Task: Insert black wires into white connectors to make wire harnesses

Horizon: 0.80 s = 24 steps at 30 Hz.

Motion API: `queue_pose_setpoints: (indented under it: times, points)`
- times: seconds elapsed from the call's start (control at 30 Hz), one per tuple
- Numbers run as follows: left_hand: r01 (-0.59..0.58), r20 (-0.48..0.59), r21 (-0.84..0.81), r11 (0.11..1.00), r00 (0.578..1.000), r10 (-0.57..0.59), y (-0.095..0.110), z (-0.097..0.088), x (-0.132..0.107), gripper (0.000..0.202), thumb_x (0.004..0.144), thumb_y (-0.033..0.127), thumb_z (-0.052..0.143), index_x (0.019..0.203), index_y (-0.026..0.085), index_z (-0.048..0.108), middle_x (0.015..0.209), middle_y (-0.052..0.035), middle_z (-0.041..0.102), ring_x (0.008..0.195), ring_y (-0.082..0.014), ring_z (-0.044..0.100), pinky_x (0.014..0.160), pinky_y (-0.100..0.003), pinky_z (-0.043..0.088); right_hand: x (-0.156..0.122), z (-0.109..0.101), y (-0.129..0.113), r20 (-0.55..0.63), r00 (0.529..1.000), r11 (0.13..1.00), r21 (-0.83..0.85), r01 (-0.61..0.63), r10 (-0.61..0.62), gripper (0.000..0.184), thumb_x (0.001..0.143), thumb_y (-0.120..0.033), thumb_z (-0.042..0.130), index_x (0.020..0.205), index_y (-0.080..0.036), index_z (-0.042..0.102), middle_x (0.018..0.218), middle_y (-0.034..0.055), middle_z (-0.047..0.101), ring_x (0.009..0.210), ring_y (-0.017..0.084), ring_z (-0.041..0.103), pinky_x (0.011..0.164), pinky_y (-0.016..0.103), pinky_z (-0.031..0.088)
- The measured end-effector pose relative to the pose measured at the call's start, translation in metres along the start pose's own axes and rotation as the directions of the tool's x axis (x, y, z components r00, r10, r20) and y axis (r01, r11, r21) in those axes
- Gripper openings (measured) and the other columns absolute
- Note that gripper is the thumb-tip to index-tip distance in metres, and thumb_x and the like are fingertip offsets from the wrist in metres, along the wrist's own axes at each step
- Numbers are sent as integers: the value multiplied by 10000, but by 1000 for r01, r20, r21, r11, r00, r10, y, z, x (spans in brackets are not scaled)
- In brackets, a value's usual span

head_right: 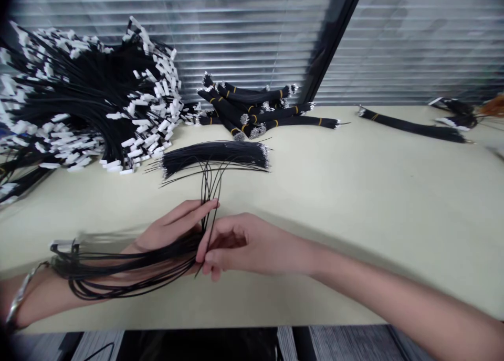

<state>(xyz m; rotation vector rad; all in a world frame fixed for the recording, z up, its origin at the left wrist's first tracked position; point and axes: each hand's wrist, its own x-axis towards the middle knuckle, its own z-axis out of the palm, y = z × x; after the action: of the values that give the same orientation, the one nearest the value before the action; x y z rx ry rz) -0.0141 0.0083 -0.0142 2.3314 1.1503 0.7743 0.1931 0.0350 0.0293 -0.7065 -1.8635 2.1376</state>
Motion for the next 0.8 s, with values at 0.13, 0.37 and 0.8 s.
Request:
queue_pose_setpoints:
  times: [0.13,0.37,0.8]
  points:
    - [-17,17,-35,999,1000,17,2,-1,0,649,794,275,566,1393,171,339,1249,-82,495,1064,-234,565,916,-307,484,-1,13,5,-226,956,978,-139,157,-185,104,883,-238,541,867,-147,589,783,22,615,760,120,591,718,258,490]
    - [-68,104,-13,998,992,69,6,-9,2,685,824,340,576,1411,137,286,1319,-129,448,1181,-236,481,1001,-323,417,2,7,15,-328,884,890,-419,179,-333,112,887,-247,547,860,-180,633,831,9,653,790,128,592,729,253,469]
    - [-77,111,0,997,991,76,6,-10,3,683,823,307,578,1423,162,285,1255,-103,501,1134,-224,520,964,-276,439,5,7,21,-203,845,687,-687,237,-494,89,886,-168,548,904,-165,635,898,8,679,865,113,619,806,215,469]
